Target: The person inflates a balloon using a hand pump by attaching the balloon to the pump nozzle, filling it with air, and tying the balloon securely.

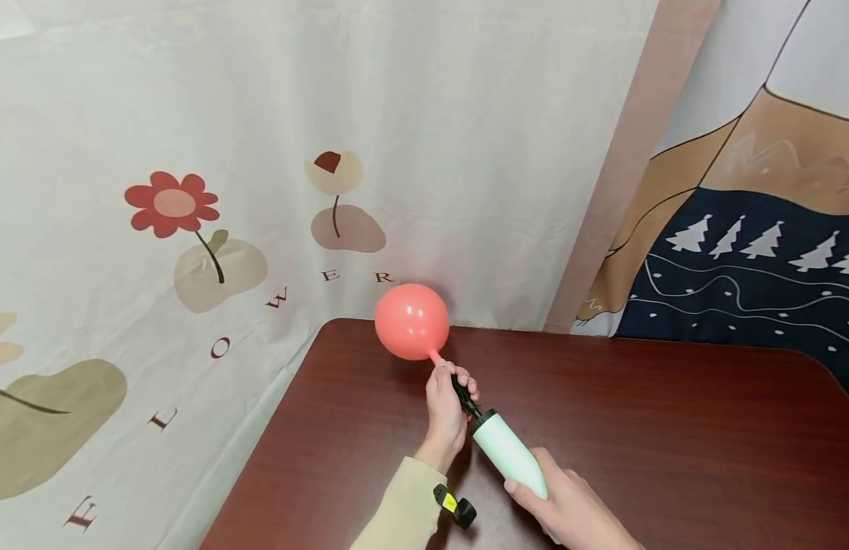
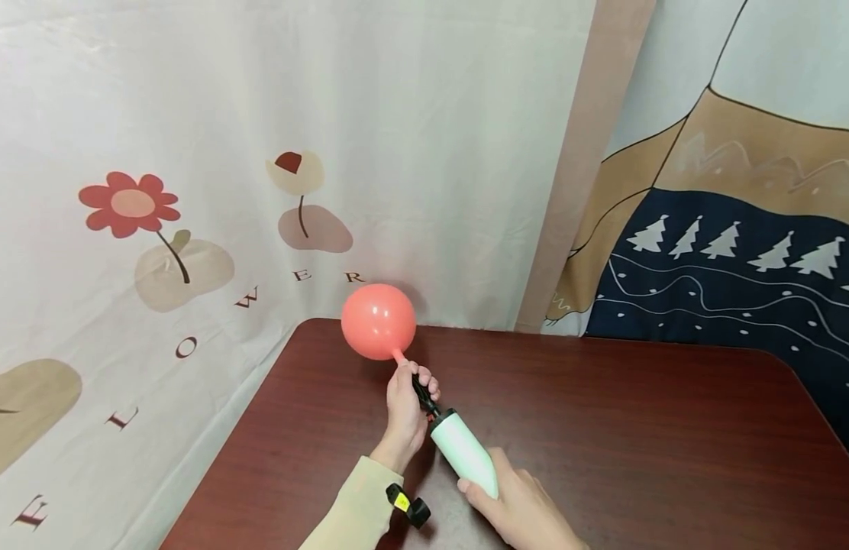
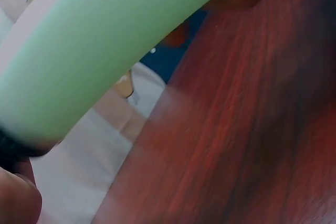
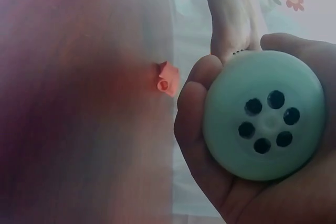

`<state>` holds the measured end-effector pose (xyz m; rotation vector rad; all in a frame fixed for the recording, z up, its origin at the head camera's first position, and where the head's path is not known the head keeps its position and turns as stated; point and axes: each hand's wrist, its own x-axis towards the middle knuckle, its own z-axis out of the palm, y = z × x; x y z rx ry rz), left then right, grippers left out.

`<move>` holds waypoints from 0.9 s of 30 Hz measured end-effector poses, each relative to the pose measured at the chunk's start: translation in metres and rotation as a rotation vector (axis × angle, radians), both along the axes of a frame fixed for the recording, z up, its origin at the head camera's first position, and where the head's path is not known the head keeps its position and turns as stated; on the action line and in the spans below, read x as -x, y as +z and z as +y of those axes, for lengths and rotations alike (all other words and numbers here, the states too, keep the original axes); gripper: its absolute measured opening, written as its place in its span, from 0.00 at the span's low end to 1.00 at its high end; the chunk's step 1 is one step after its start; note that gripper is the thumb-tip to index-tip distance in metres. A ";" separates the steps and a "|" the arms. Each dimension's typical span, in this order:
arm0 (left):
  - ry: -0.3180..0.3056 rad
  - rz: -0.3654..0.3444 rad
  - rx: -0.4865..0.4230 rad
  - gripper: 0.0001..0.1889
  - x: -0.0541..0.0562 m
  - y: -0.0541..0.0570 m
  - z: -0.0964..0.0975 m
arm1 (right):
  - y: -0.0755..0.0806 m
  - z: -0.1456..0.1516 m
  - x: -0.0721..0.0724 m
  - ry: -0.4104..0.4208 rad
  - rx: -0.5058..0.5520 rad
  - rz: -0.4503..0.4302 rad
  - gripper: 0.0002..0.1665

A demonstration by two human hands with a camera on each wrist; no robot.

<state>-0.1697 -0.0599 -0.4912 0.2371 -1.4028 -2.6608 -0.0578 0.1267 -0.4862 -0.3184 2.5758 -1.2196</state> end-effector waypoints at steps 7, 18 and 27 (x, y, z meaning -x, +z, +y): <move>-0.001 -0.011 -0.004 0.14 -0.002 0.000 0.007 | 0.000 -0.003 0.002 -0.020 0.035 0.007 0.32; 0.019 -0.012 -0.007 0.15 0.005 0.003 -0.004 | 0.002 -0.007 0.001 -0.063 0.042 -0.011 0.33; 0.142 0.033 -0.069 0.15 0.022 0.004 -0.020 | 0.001 -0.001 -0.002 -0.033 -0.022 -0.043 0.36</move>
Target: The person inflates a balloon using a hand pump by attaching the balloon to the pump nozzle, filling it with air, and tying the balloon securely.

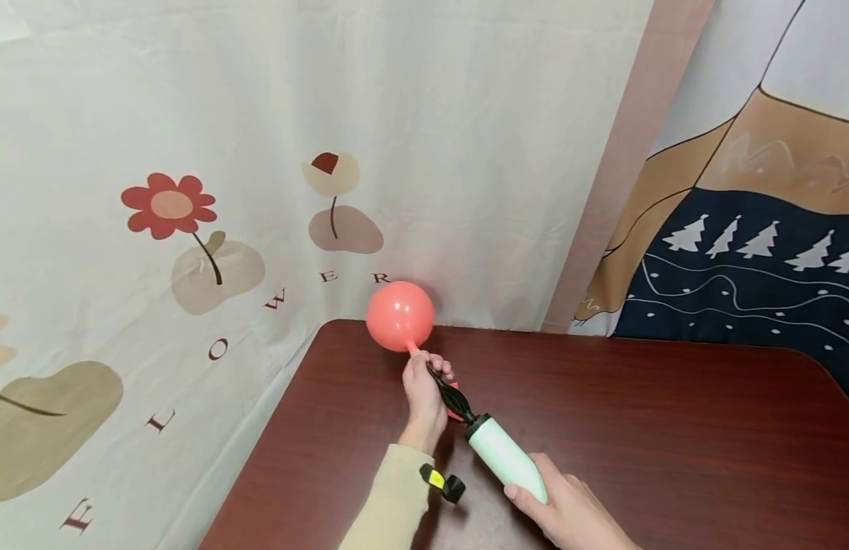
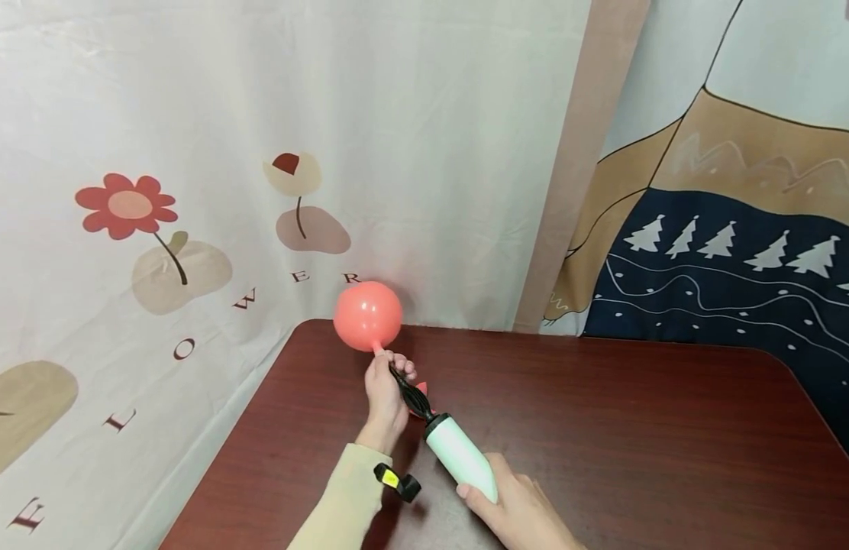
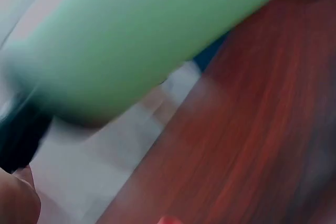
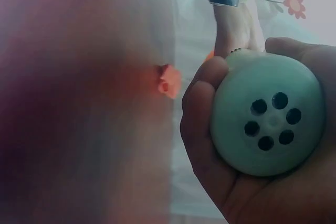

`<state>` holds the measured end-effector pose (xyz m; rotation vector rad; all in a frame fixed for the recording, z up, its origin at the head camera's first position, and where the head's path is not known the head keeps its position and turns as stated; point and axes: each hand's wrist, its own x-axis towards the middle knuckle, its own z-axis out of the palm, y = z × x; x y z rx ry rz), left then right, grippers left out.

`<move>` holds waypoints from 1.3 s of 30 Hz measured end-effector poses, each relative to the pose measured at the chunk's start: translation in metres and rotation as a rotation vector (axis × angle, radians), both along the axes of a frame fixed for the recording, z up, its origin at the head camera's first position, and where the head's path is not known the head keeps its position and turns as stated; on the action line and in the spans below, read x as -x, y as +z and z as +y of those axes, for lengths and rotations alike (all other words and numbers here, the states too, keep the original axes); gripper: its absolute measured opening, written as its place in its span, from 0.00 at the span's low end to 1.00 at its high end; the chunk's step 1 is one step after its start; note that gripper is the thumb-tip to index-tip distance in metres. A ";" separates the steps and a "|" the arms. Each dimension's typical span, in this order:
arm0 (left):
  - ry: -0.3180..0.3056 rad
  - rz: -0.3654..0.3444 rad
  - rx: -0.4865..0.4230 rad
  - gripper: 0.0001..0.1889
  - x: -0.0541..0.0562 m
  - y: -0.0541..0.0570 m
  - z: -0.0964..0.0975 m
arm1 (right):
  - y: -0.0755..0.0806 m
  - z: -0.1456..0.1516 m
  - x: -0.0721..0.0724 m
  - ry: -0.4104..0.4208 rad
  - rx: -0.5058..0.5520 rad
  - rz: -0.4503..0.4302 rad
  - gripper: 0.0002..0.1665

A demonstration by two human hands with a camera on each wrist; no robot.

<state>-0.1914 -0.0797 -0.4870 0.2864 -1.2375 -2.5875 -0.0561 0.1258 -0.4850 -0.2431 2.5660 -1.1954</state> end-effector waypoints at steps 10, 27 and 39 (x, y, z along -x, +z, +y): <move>0.002 -0.033 0.220 0.18 0.004 -0.003 -0.014 | -0.003 0.011 -0.004 0.020 -0.023 -0.061 0.37; -0.012 0.025 0.508 0.21 -0.006 -0.018 -0.047 | -0.005 0.108 0.006 -0.160 -0.303 -0.045 0.49; -0.108 0.063 0.589 0.21 -0.015 -0.019 -0.034 | -0.014 0.169 0.009 -0.265 -0.451 0.063 0.56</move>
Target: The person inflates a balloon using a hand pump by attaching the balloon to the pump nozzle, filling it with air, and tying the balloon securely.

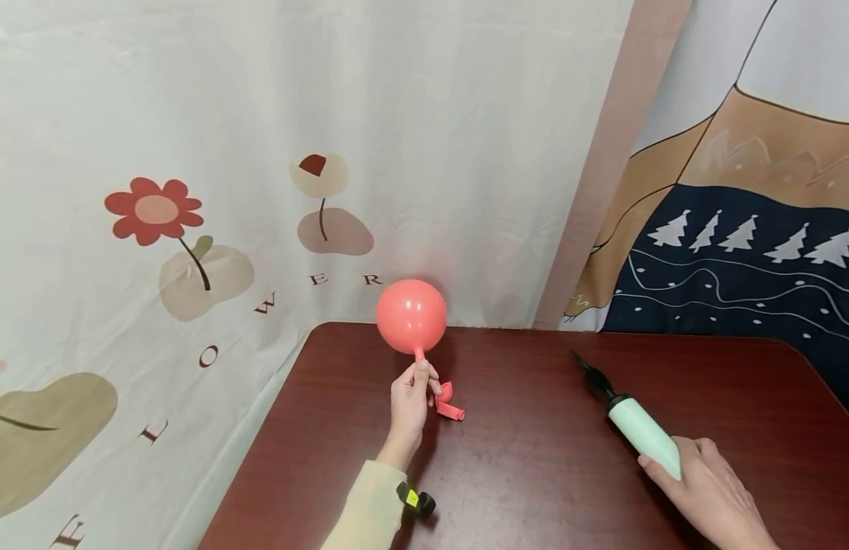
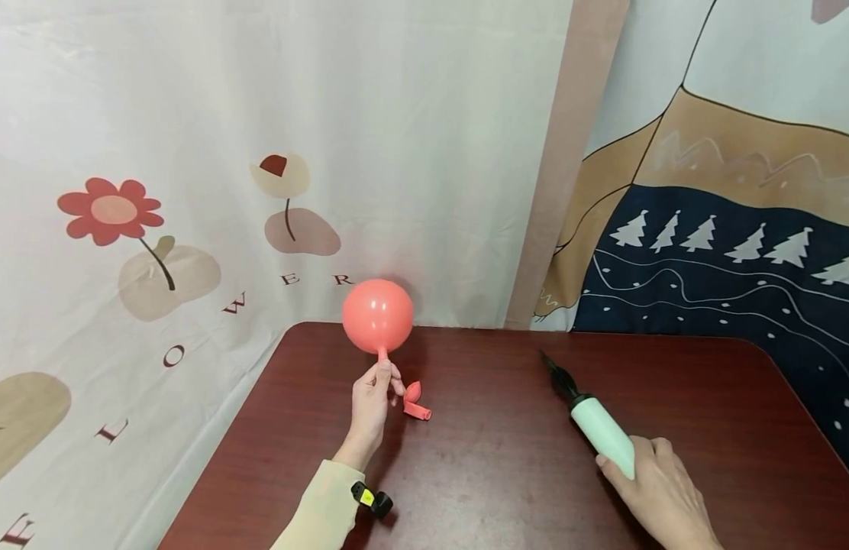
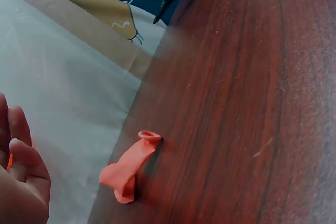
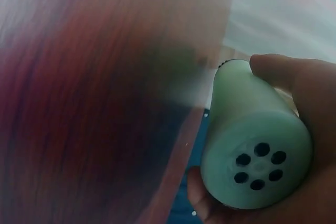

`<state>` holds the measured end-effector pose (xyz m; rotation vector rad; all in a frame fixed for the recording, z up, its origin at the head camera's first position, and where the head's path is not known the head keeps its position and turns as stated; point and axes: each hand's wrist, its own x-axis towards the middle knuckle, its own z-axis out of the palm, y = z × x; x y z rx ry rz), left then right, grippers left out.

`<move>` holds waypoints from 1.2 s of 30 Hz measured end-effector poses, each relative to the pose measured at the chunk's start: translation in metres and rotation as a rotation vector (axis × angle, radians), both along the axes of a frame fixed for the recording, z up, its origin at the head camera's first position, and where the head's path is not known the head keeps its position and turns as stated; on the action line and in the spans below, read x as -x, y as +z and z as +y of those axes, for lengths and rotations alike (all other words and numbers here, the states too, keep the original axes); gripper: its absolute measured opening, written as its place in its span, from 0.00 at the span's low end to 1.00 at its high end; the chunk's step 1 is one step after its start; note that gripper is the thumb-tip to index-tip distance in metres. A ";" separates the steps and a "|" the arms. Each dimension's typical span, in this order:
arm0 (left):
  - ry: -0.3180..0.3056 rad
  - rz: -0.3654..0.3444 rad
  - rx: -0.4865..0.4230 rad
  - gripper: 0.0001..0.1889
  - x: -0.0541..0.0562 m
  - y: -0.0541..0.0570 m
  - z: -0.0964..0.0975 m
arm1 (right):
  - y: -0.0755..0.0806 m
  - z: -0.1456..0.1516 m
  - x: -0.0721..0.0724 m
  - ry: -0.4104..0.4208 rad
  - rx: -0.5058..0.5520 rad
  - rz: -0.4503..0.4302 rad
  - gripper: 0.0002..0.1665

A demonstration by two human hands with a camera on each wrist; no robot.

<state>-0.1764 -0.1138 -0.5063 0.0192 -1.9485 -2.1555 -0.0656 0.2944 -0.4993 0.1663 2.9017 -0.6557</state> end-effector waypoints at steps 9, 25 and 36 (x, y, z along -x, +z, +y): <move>-0.093 0.013 -0.011 0.21 -0.003 0.000 0.011 | -0.009 0.012 0.003 0.032 -0.063 -0.007 0.52; -0.261 0.258 0.468 0.16 -0.010 0.017 0.019 | 0.023 -0.045 -0.005 0.037 0.024 0.332 0.31; -0.220 0.653 1.017 0.20 -0.021 0.026 0.041 | 0.039 -0.122 0.020 0.135 0.465 0.364 0.20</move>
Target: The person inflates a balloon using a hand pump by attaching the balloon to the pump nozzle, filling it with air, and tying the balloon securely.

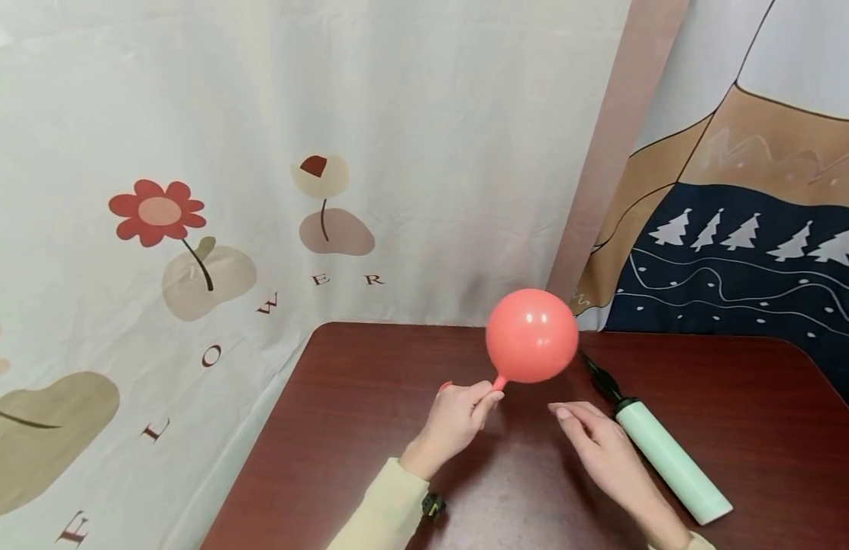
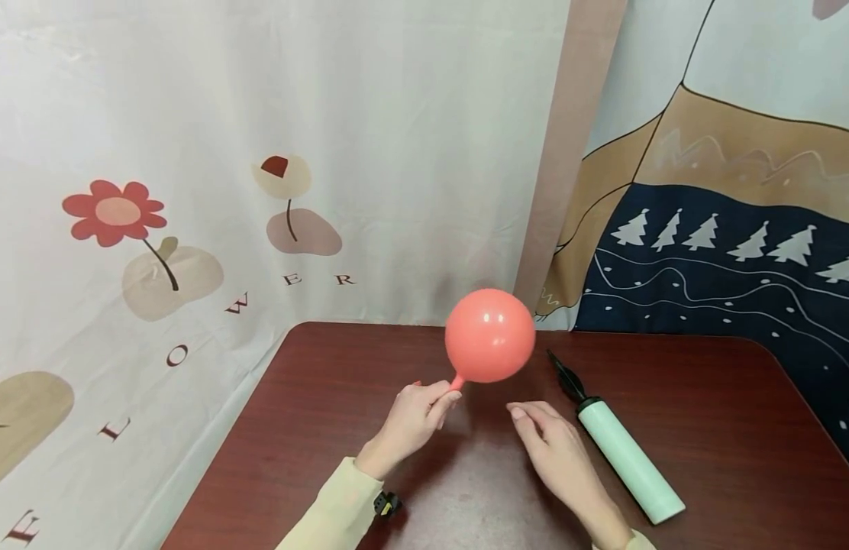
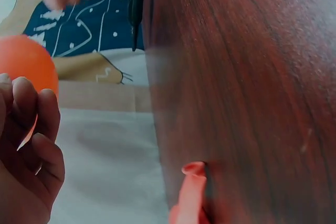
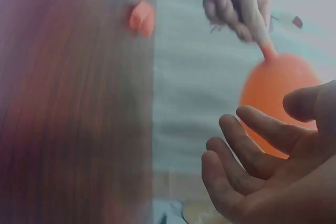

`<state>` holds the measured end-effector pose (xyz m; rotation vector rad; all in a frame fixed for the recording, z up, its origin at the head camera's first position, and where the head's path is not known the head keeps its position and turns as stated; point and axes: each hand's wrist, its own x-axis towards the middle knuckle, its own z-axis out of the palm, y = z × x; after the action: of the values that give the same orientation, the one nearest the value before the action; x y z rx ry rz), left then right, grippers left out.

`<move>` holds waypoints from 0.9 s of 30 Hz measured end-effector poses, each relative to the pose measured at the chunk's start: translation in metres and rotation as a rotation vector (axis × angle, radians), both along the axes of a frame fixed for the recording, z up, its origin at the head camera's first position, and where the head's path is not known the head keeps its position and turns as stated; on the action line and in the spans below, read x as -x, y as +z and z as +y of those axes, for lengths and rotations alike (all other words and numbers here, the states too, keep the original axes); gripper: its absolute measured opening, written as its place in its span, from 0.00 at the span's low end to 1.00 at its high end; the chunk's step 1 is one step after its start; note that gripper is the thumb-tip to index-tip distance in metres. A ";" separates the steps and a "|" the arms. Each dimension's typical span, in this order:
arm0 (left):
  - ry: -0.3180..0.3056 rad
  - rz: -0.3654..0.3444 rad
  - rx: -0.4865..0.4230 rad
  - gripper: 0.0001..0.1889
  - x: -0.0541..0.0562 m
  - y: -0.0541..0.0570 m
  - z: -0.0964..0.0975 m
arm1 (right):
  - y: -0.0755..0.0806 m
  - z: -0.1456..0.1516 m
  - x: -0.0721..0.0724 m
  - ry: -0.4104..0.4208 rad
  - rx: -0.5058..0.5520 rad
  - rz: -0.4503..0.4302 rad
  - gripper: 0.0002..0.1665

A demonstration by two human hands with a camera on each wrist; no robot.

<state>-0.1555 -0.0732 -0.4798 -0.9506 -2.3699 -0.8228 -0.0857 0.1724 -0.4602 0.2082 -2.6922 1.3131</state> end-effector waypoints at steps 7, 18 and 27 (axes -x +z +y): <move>-0.030 0.025 0.097 0.26 -0.007 0.007 0.010 | 0.002 -0.023 0.011 0.071 0.394 -0.223 0.26; -0.045 0.071 0.176 0.17 -0.014 0.008 0.020 | 0.006 -0.038 0.021 0.057 0.718 -0.381 0.24; -0.029 0.139 0.239 0.11 -0.020 0.007 0.025 | 0.003 -0.039 0.022 0.089 0.824 -0.427 0.24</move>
<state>-0.1351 -0.0486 -0.4726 -1.1009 -2.3726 -0.4725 -0.1078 0.1330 -0.4577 -0.0583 -2.1592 2.5847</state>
